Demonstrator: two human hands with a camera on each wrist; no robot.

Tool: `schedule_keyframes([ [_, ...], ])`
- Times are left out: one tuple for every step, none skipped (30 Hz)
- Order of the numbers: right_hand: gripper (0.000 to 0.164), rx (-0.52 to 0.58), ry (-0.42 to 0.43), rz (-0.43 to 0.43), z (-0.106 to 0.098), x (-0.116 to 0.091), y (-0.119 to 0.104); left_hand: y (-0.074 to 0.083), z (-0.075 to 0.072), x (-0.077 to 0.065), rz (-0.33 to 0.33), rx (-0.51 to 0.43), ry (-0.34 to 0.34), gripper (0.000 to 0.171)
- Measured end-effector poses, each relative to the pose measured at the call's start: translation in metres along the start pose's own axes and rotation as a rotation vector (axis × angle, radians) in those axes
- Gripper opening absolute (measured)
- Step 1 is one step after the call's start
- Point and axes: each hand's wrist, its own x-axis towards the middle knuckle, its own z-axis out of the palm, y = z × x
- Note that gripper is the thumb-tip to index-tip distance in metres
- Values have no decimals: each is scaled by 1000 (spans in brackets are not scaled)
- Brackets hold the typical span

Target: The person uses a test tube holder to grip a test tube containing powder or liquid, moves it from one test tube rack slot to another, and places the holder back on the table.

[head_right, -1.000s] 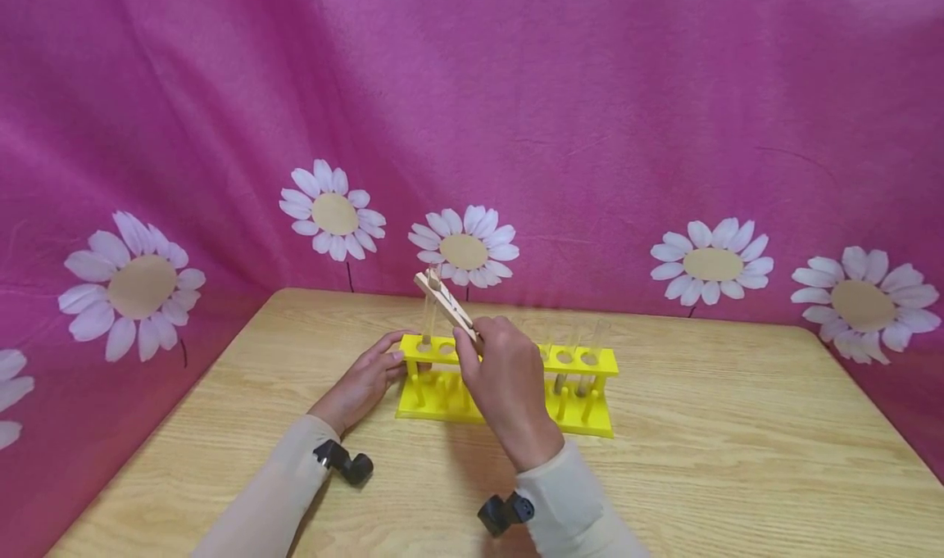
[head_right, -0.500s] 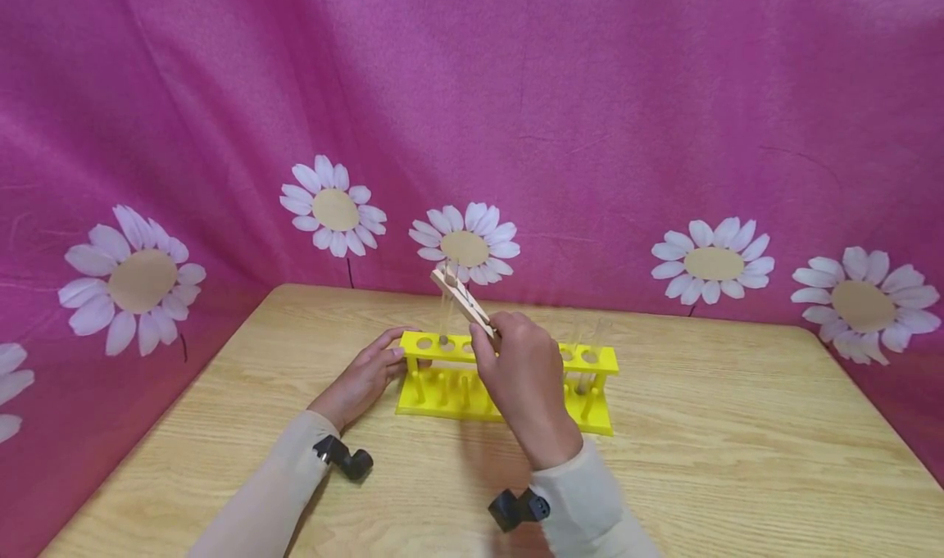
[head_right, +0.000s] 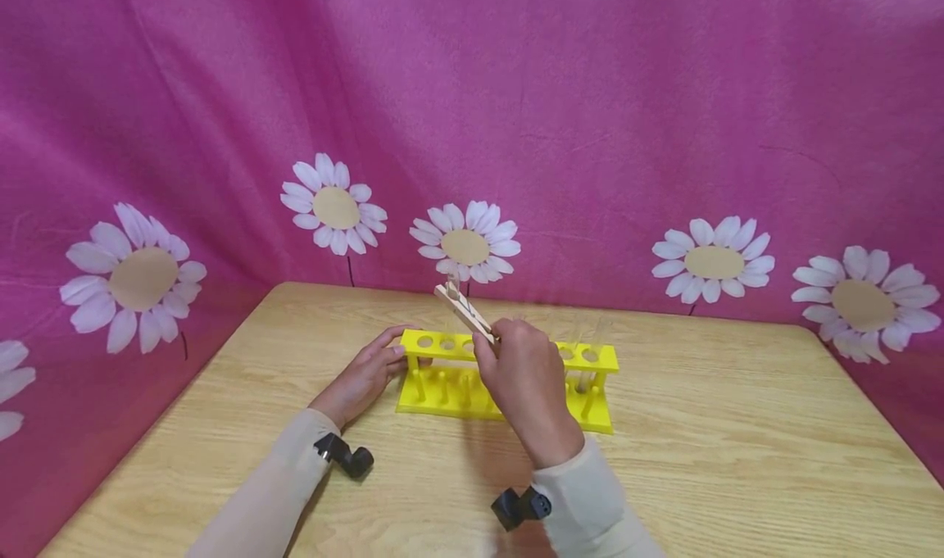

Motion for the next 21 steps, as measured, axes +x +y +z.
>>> schedule_keyframes([
  [17, -1, -6, 3, 0, 0, 0, 1, 0, 0, 1, 2, 0, 45],
  [17, -2, -14, 7, 0, 0, 1, 1, 0, 1, 2, 4, -1, 45],
  [17, -2, -23, 13, 0, 0, 1, 1, 0, 1, 1, 2, 0, 44],
  [18, -1, -35, 20, 1, 1, 1, 1, 0, 1, -1, 1, -1, 43],
  [18, -3, -46, 26, 1, 1, 1, 1, 0, 2, -1, -1, -3, 43],
  [18, -4, -57, 33, 1, 0, 1, 1, 0, 2, -2, -2, -5, 42],
  [18, -4, -70, 40, 1, 0, 1, 1, 0, 2, -2, -6, -7, 42],
  [18, -8, -83, 47, 2, 0, 2, 1, 1, 2, -2, -8, -8, 42],
  [19, -11, -93, 53, 2, 0, 2, 1, 1, 2, 0, -12, -10, 42],
  [19, -16, -102, 54, 3, 0, 2, 1, 1, 2, 1, -13, -11, 42],
  [19, -20, -109, 55, 3, 0, 2, 1, 1, 2, 1, -13, -10, 42],
  [19, -24, -116, 55, 3, -1, 2, 1, 1, 2, 2, -14, -11, 42],
  [18, -32, -122, 52, 4, -1, 3, 1, 1, 1, 3, -16, -10, 42],
  [18, -41, -127, 51, 4, -1, 3, 1, 1, 1, 4, -16, -12, 42],
  [18, -49, -133, 47, 4, -1, 3, 1, 1, 1, 4, -16, -12, 42],
  [18, -58, -139, 44, 4, -1, 3, 1, 1, 0, 5, -17, -13, 42],
  [18, -69, -146, 43, 4, -1, 3, 1, 1, 0, 5, -18, -13, 42],
  [18, -79, -153, 42, 4, -1, 3, 1, 0, 0, 5, -21, -13, 42],
  [18, -89, -161, 42, 5, -1, 2, 1, 0, 0, 5, -21, -12, 41],
  [19, -97, -170, 45, 5, -1, 2, 1, 0, 0, 6, -20, -12, 41],
  [19, -104, -177, 45, 5, -2, 2, 1, 0, 0, 6, -20, -9, 41],
])
